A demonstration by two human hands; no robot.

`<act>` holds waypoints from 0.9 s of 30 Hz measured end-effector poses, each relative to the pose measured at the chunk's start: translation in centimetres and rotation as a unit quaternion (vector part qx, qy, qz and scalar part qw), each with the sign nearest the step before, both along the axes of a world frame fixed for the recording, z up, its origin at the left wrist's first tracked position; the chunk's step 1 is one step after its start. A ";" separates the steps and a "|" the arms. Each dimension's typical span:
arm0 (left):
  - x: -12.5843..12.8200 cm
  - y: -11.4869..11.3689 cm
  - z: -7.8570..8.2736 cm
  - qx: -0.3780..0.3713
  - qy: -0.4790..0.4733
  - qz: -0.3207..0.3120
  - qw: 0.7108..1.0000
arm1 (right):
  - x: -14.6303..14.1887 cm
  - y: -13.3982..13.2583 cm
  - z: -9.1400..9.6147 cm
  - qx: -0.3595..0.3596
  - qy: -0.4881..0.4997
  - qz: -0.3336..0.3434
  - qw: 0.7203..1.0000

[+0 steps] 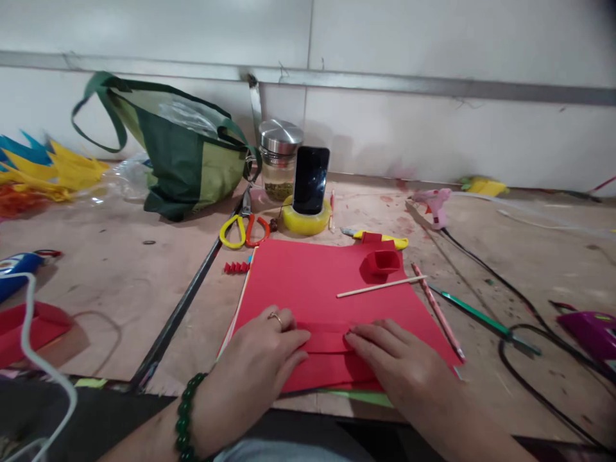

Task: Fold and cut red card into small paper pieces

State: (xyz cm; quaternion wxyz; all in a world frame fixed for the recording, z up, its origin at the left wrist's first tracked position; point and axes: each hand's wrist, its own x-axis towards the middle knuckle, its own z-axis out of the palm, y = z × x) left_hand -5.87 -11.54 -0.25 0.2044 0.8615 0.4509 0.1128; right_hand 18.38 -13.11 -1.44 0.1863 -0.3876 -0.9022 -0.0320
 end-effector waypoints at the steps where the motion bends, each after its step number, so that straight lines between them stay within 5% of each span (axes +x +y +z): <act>1: -0.2 0.0 -0.3 -0.003 -0.009 0.004 1.000 | 0.1 -0.1 -0.1 -0.014 0.029 -0.006 0.999; 6: -1.1 -0.1 -0.7 -0.023 -0.050 0.011 0.998 | 0.3 -0.4 -0.3 -0.093 0.140 -0.065 0.984; 18: -1.4 0.6 -0.6 -0.061 -0.093 0.082 0.990 | 0.9 -0.2 -0.4 -0.246 0.213 -0.149 0.934; 27: -1.1 0.5 -1.1 -0.040 -0.061 0.107 0.992 | 0.8 0.2 0.0 -0.272 0.195 -0.213 0.918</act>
